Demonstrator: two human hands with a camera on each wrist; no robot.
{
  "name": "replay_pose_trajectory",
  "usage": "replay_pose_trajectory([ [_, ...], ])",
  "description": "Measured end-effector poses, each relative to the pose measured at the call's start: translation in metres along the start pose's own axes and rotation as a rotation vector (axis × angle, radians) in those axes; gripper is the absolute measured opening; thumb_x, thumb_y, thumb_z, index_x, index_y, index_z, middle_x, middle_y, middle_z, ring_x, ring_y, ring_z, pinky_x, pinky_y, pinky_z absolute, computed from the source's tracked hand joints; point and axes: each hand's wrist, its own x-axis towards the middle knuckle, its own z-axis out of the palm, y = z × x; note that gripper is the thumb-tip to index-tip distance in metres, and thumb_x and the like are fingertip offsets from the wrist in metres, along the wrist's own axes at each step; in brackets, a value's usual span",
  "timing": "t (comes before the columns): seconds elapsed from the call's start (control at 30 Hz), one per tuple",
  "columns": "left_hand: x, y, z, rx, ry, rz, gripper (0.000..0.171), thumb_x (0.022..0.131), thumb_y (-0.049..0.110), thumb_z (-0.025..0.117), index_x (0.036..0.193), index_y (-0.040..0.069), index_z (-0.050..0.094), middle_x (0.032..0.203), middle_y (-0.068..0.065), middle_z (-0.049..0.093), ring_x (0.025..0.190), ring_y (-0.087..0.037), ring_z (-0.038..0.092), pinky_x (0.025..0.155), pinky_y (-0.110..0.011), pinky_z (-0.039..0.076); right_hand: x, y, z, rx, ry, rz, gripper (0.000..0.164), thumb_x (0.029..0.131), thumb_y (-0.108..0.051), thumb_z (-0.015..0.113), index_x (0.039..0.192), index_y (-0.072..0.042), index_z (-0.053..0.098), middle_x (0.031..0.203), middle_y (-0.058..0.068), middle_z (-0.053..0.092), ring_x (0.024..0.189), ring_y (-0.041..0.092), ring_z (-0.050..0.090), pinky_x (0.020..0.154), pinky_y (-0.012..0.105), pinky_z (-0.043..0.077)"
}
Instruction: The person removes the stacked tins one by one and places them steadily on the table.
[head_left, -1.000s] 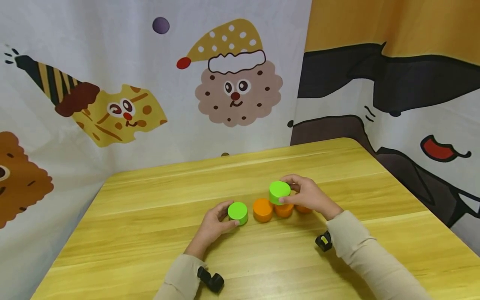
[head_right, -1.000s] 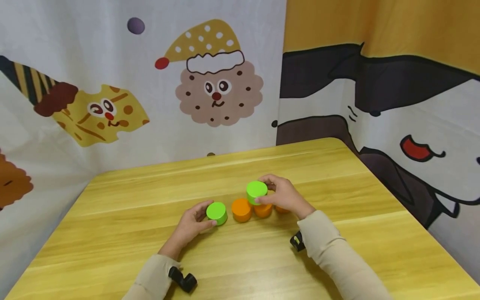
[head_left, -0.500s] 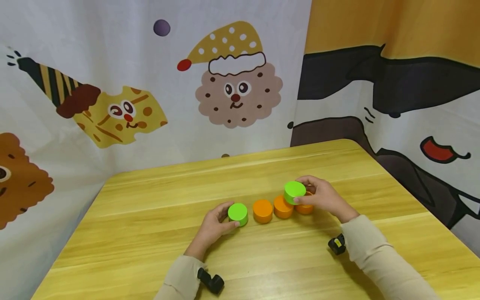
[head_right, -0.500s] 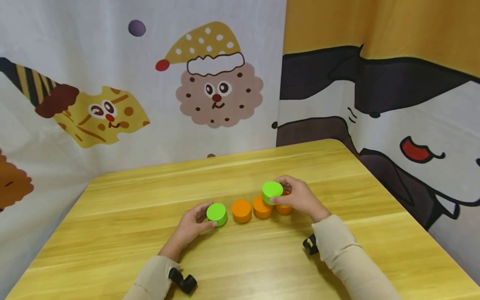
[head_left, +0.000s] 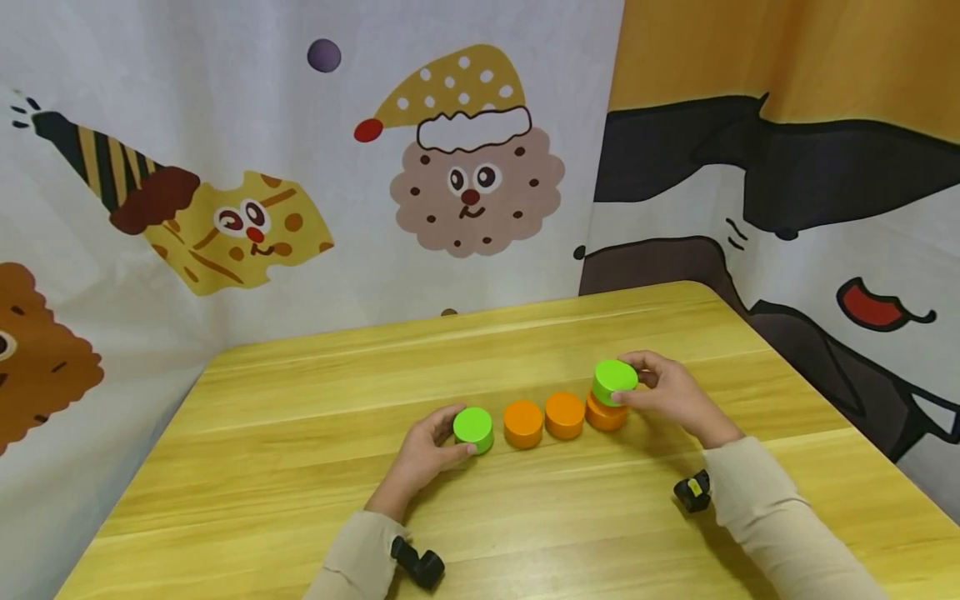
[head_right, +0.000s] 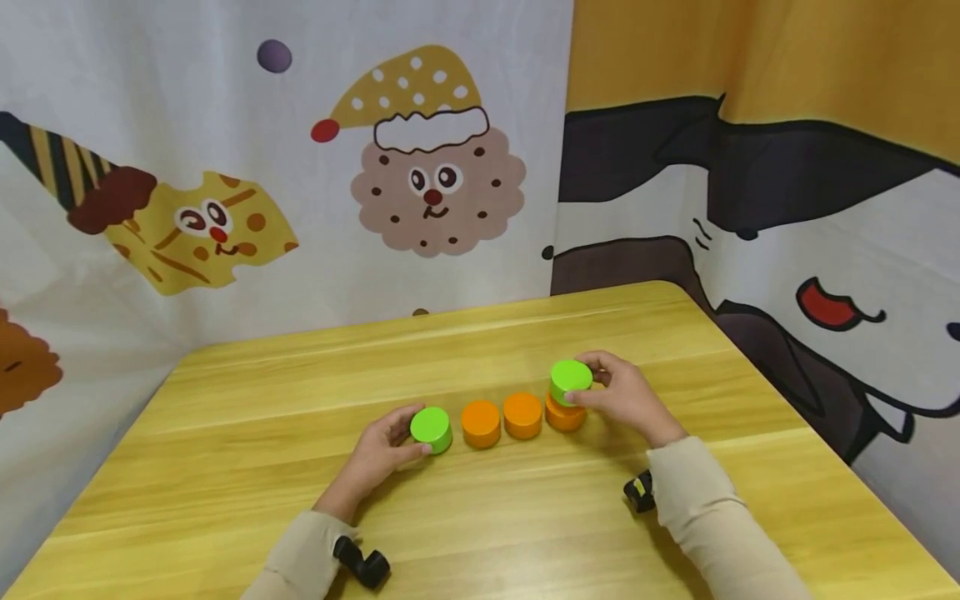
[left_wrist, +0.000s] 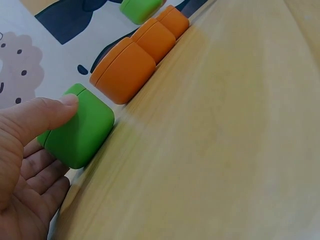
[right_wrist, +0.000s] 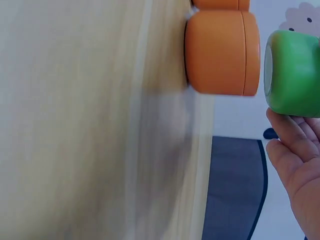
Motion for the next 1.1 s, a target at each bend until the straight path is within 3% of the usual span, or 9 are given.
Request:
replay_pose_trajectory([
  [0.27, -0.002, 0.007, -0.001, -0.004, 0.008, -0.008, 0.062, 0.078, 0.007, 0.074, 0.133, 0.001, 0.047, 0.133, -0.018, 0.051, 0.125, -0.033, 0.045, 0.106, -0.045, 0.035, -0.005, 0.005, -0.011, -0.059, 0.039, 0.029, 0.062, 0.078, -0.027, 0.075, 0.126, 0.001, 0.049, 0.122, 0.021, 0.054, 0.108, 0.032, 0.056, 0.076, 0.015, 0.048],
  [0.67, 0.001, 0.001, -0.002, -0.011, -0.001, -0.003, 0.061, 0.079, 0.007, 0.073, 0.133, 0.001, 0.047, 0.133, -0.017, 0.051, 0.125, -0.032, 0.045, 0.106, -0.043, 0.035, -0.008, 0.013, -0.019, -0.084, 0.054, 0.068, 0.065, 0.079, -0.028, 0.074, 0.128, 0.003, 0.046, 0.125, 0.023, 0.051, 0.109, 0.035, 0.054, 0.074, 0.016, 0.049],
  [0.93, -0.006, 0.018, -0.001, -0.027, -0.006, 0.001, 0.06, 0.078, 0.001, 0.071, 0.132, -0.006, 0.045, 0.132, -0.023, 0.049, 0.125, -0.038, 0.044, 0.106, -0.048, 0.034, -0.011, 0.017, -0.023, -0.074, 0.052, 0.095, 0.067, 0.08, -0.028, 0.073, 0.13, 0.004, 0.043, 0.129, 0.025, 0.048, 0.117, 0.041, 0.049, 0.078, 0.019, 0.05],
  [1.1, -0.003, 0.007, -0.001, -0.03, 0.002, 0.001, 0.06, 0.078, 0.004, 0.072, 0.132, -0.001, 0.047, 0.133, -0.019, 0.05, 0.125, -0.033, 0.045, 0.106, -0.045, 0.034, -0.012, 0.021, -0.023, -0.084, 0.047, 0.14, 0.069, 0.079, -0.032, 0.073, 0.131, 0.004, 0.043, 0.13, 0.024, 0.047, 0.118, 0.04, 0.048, 0.08, 0.021, 0.05],
])
